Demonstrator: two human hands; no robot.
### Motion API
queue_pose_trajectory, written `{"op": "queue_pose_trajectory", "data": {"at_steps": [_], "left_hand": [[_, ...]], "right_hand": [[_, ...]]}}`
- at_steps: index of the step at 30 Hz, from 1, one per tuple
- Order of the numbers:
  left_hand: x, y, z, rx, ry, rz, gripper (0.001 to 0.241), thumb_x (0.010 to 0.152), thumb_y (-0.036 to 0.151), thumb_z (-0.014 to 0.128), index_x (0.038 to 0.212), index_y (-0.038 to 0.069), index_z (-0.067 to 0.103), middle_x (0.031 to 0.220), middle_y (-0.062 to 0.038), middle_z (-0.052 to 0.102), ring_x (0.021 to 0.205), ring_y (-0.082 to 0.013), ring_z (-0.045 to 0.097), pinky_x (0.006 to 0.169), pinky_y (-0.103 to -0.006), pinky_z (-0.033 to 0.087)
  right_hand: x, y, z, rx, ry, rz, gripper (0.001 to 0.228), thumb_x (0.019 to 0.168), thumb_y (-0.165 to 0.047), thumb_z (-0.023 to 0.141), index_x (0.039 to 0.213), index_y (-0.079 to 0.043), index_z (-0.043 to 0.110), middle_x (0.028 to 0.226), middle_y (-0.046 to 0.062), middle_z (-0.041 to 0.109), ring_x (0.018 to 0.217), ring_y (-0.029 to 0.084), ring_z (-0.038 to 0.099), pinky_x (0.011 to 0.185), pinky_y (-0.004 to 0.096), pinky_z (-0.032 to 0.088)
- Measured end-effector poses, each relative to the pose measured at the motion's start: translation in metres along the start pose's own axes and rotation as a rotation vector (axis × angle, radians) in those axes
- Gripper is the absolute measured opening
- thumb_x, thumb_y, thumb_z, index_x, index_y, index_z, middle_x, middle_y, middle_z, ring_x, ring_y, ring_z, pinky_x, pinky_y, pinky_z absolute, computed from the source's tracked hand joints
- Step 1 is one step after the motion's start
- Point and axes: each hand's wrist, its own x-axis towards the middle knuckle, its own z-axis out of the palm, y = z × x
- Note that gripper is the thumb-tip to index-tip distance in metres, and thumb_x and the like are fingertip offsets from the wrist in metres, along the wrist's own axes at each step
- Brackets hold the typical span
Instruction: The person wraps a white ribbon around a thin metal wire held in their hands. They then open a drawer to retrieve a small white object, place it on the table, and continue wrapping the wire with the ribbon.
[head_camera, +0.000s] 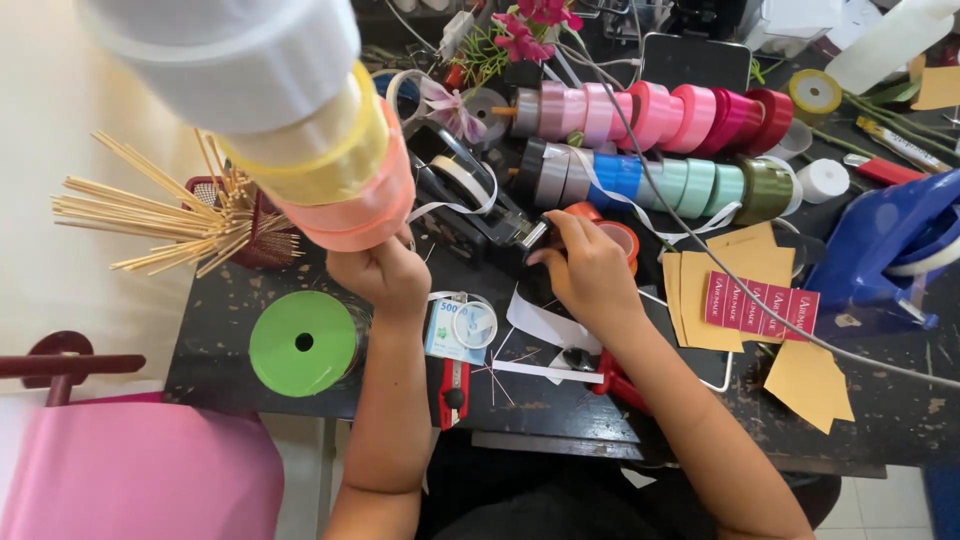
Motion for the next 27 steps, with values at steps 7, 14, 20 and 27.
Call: {"op": "queue_pose_trajectory", "data": {"at_steps": [7, 14, 20, 27], "left_hand": [[0.002, -0.01, -0.008, -0.155, 0.136, -0.177, 0.025, 0.093, -0.009, 0.047, 0.075, 0.009, 0.044, 0.056, -0.001, 0.022, 0.039, -0.009, 0.026, 0.039, -0.0282, 0.03], [-0.002, -0.014, -0.002, -0.153, 0.165, -0.228, 0.022, 0.092, -0.008, 0.045, 0.075, 0.006, 0.043, 0.055, 0.0, 0.021, 0.038, -0.0088, 0.028, 0.039, -0.0275, 0.026], [0.0, 0.001, -0.015, -0.267, 0.214, -0.256, 0.023, 0.089, -0.009, 0.044, 0.074, 0.009, 0.041, 0.063, 0.001, 0.014, 0.043, -0.0081, 0.022, 0.041, -0.0284, 0.024], [0.012, 0.02, -0.039, -0.47, 0.183, -0.246, 0.023, 0.096, -0.006, 0.037, 0.079, 0.007, 0.046, 0.06, -0.002, 0.025, 0.045, -0.0109, 0.017, 0.037, -0.028, 0.017]], "right_hand": [[0.057, -0.048, -0.081, 0.187, -0.259, -0.051, 0.034, 0.095, -0.03, 0.073, 0.119, -0.007, 0.07, 0.096, 0.016, 0.072, 0.085, 0.036, 0.074, 0.076, 0.043, 0.058], [0.097, -0.056, -0.01, -0.094, -0.253, -0.266, 0.031, 0.09, -0.027, 0.077, 0.114, -0.014, 0.062, 0.104, 0.013, 0.065, 0.083, 0.034, 0.073, 0.067, 0.042, 0.061], [0.102, -0.055, -0.01, -0.182, -0.271, -0.292, 0.012, 0.1, -0.022, 0.064, 0.11, -0.015, 0.065, 0.094, 0.014, 0.068, 0.069, 0.031, 0.073, 0.059, 0.038, 0.061], [0.106, -0.076, -0.042, -0.123, -0.073, -0.33, 0.008, 0.104, -0.023, 0.06, 0.103, -0.015, 0.06, 0.082, 0.01, 0.064, 0.063, 0.031, 0.07, 0.055, 0.04, 0.059]]}}
